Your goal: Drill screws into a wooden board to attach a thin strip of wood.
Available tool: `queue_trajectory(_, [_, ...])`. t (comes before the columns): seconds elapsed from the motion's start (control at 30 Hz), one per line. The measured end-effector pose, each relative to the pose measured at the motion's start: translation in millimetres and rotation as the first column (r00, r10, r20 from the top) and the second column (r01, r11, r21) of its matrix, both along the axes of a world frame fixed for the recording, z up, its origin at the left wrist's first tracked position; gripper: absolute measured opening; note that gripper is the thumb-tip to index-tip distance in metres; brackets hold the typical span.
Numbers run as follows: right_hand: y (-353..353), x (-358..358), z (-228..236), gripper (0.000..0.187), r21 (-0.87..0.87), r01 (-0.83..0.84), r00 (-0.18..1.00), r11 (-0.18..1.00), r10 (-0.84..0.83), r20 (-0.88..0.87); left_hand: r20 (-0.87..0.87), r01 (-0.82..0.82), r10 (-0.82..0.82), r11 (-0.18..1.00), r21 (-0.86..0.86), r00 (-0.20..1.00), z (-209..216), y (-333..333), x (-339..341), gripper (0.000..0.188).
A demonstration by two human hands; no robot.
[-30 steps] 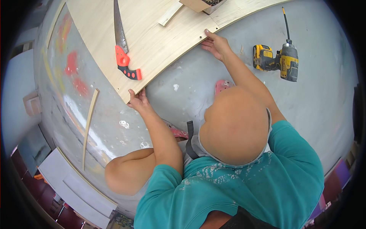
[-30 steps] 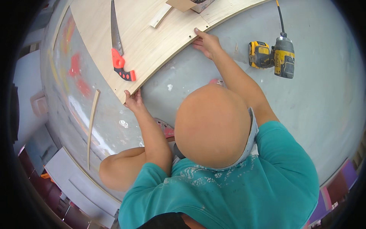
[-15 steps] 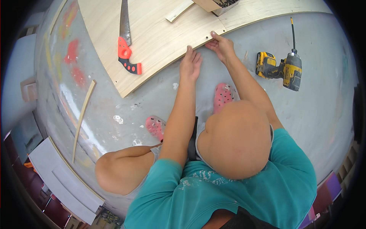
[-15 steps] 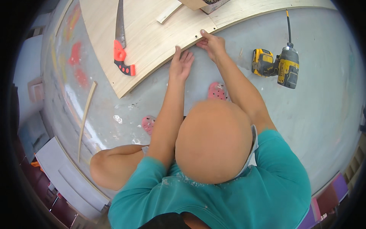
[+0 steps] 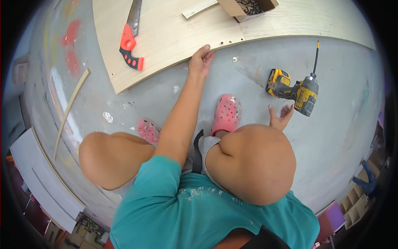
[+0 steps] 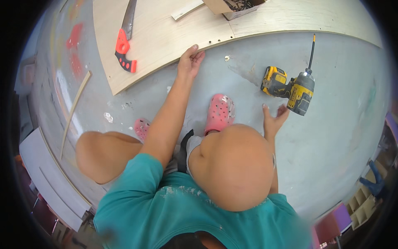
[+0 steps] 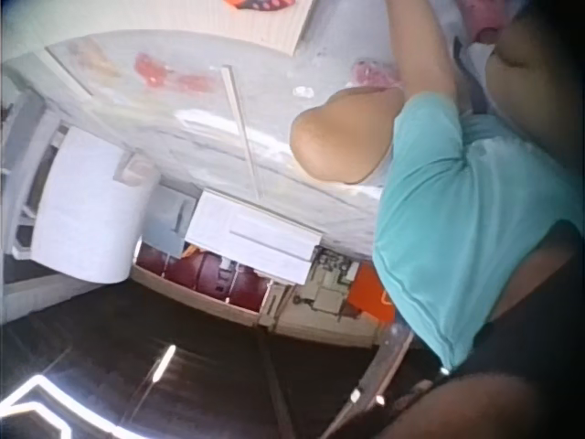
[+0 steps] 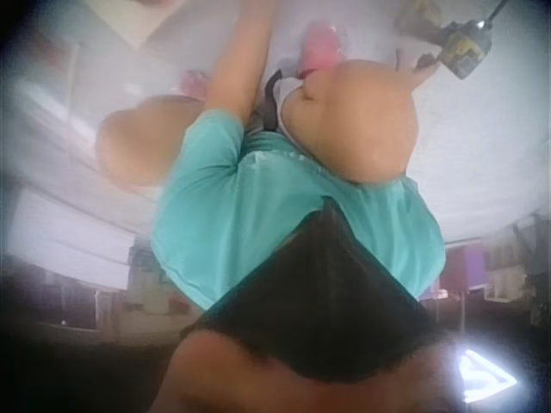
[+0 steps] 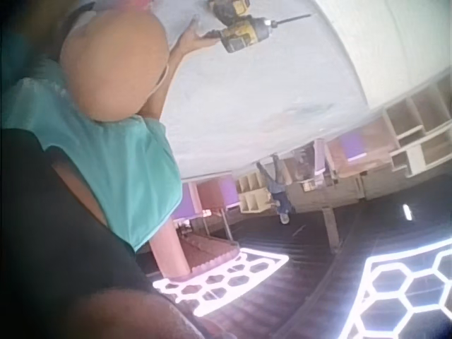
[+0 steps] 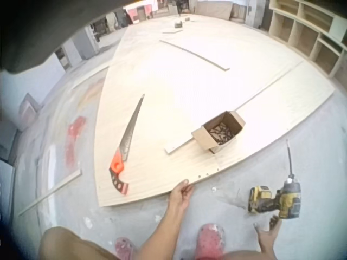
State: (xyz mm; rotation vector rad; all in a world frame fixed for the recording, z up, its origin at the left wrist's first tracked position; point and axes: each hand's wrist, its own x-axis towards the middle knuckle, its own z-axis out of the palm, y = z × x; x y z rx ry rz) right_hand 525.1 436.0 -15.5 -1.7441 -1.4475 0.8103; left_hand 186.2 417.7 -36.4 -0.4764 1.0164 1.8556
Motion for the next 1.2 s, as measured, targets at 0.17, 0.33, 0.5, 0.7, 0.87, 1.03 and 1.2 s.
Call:
queue_trajectory(0.17, [73,-44,54,0.049,0.177,-0.296,0.902,0.939,0.335,-0.273,0.014,0.014,-0.015,0.998,0.057,1.0,-3,-20,-1,0.022])
queue_trajectory(0.33, [61,-70,115,0.02,0.081,-0.401,0.899,0.913,0.409,-0.157,-0.003,0.04,-0.04,0.994,0.099,0.999,0,-38,-3,0.022])
queue_trajectory(0.5, [26,-134,201,0.022,-0.303,-0.633,0.756,0.712,0.652,-0.048,0.005,0.029,-0.03,0.993,0.113,1.0,-3,-57,-21,0.023])
queue_trajectory(0.7, [11,-191,225,0.018,-0.564,-0.638,0.573,0.524,0.812,0.107,-0.006,0.021,-0.02,0.993,0.114,1.0,-13,-79,-30,0.023])
queue_trajectory(0.87, [4,-220,226,0.017,-0.615,-0.627,0.597,0.478,0.802,0.014,-0.019,0.016,-0.013,0.993,0.115,1.0,-22,-87,-38,0.021])
queue_trajectory(1.03, [-3,-239,223,0.018,-0.635,-0.613,0.589,0.47,0.807,0.028,0.012,-0.004,0.002,0.993,0.122,1.0,-30,-91,-47,0.027])
queue_trajectory(1.2, [-5,-243,223,0.011,-0.602,-0.628,0.6,0.494,0.8,0.031,0.006,0.014,-0.015,0.993,0.121,1.0,-26,-95,-49,0.02])
